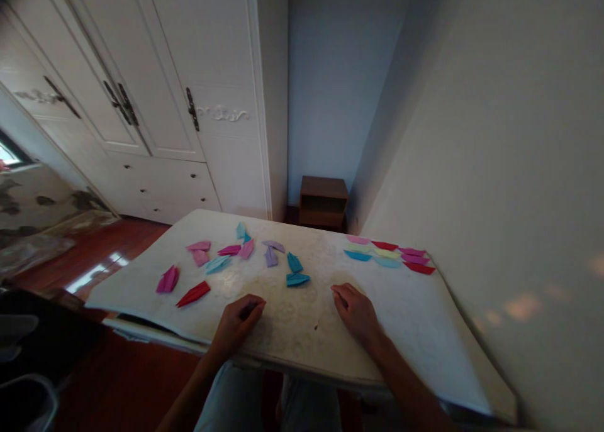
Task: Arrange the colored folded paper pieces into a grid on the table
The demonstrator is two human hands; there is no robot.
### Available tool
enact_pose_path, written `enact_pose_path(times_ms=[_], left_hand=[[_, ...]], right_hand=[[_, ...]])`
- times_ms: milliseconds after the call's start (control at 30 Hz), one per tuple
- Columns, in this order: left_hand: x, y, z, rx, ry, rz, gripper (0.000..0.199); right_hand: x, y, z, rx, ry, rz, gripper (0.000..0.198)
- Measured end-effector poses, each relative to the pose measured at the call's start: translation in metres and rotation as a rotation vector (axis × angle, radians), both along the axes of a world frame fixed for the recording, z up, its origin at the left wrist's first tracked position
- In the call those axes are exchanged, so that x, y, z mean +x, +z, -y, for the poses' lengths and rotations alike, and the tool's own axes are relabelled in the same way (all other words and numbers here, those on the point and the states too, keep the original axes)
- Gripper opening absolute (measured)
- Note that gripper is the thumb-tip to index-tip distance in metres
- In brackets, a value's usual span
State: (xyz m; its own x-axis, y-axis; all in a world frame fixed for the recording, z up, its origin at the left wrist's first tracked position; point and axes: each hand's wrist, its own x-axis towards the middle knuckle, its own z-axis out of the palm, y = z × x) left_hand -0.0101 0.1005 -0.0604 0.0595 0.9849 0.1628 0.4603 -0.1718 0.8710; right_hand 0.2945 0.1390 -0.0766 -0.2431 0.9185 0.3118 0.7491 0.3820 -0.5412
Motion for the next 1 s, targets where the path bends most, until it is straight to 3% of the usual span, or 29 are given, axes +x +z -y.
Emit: enact_pose_path(times_ms=[367,533,633,700,867,1000], left_hand=[[-0.016,-0.001,-0.009,-0.187,-0.059,0.191,0.034],[-0.049,0.009,-0.027,-0.051,0.036,0.051,0.031],[-0.059,0.021,-0.039,0.055,0.163,-0.089,0.026],[-0.052,0.026,-0.043,0.115,0.195,-0.210,0.021],[-0.011,0.028,-0.048,0.199,-0.083,-0.409,0.020],[0.009,0.037,-0.077,0.232,-0.097,-0.533,0.026]], right_hand=[[0.003,-0.003,0.000,-0.047,0.011,-0.078,0.034],[0.004,-0.007,0.000,-0.053,0.018,-0.067,0.035],[0.004,-0.007,0.000,-0.056,0.019,-0.068,0.036],[0.004,-0.007,-0.001,-0.066,0.025,-0.066,0.036],[0.004,-0.006,-0.001,-0.072,0.015,-0.068,0.036],[0.004,-0.005,-0.001,-0.077,0.028,-0.087,0.036]])
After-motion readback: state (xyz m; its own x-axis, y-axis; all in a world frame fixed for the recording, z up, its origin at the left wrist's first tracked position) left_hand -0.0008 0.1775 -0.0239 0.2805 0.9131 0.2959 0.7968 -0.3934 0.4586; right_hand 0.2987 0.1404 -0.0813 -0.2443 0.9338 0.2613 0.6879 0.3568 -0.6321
